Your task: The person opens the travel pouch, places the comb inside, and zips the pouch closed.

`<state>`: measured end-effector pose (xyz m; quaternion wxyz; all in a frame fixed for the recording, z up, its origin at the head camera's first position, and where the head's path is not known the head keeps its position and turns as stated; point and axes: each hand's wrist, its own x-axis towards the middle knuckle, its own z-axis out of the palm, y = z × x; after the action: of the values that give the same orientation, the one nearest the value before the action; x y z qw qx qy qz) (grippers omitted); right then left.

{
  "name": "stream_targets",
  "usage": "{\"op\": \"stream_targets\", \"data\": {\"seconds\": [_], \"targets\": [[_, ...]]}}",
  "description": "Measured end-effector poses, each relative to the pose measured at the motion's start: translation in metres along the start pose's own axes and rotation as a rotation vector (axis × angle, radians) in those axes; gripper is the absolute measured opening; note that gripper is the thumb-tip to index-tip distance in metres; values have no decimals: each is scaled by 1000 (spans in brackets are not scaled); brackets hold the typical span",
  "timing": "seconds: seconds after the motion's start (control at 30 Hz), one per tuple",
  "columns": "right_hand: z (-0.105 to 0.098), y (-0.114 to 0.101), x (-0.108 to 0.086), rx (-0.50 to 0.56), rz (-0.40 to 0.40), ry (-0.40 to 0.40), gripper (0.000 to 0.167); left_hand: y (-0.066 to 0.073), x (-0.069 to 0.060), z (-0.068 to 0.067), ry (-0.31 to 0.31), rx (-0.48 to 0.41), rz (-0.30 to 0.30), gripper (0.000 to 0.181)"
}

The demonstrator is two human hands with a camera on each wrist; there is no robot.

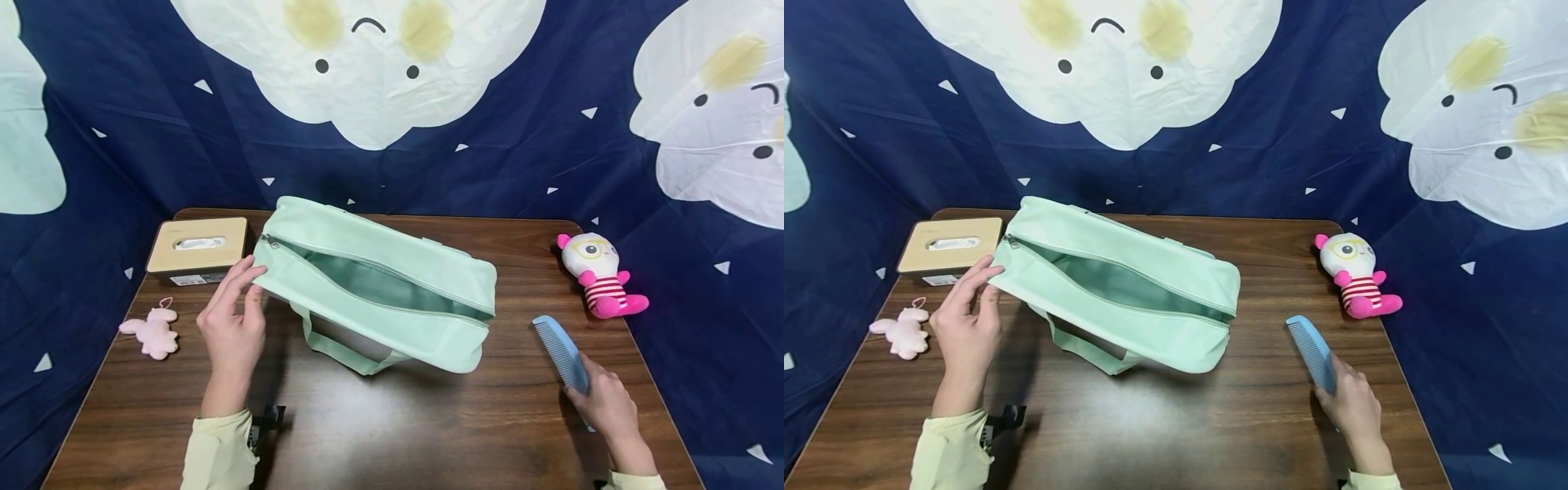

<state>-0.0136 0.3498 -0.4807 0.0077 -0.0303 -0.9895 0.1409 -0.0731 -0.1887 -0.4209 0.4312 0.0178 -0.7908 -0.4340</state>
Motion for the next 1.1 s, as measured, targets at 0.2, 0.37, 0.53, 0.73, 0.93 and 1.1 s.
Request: {"op": "stream_targets", "data": {"seconds": [0.2, 0.37, 0.53, 0.73, 0.93, 1.1], "targets": [[-9, -18, -2, -5, -53, 112, 69, 0, -1, 0, 3, 10, -1, 17], [-18, -34, -5, -8, -121, 223, 69, 0, -2, 0, 2, 8, -3, 17], [-27, -50, -4, -7, -200, 341, 70, 0, -2, 0, 6, 1, 5, 16], [-38, -71, -2, -1, -261, 439, 71, 0, -1, -1, 14, -2, 6, 16], [-43, -86, 0, 23, -325, 542, 65, 1, -1, -1, 10, -9, 8, 16], [-42, -94, 5, 51, -384, 657, 57, 1, -1, -1, 4, -11, 7, 16]]}}
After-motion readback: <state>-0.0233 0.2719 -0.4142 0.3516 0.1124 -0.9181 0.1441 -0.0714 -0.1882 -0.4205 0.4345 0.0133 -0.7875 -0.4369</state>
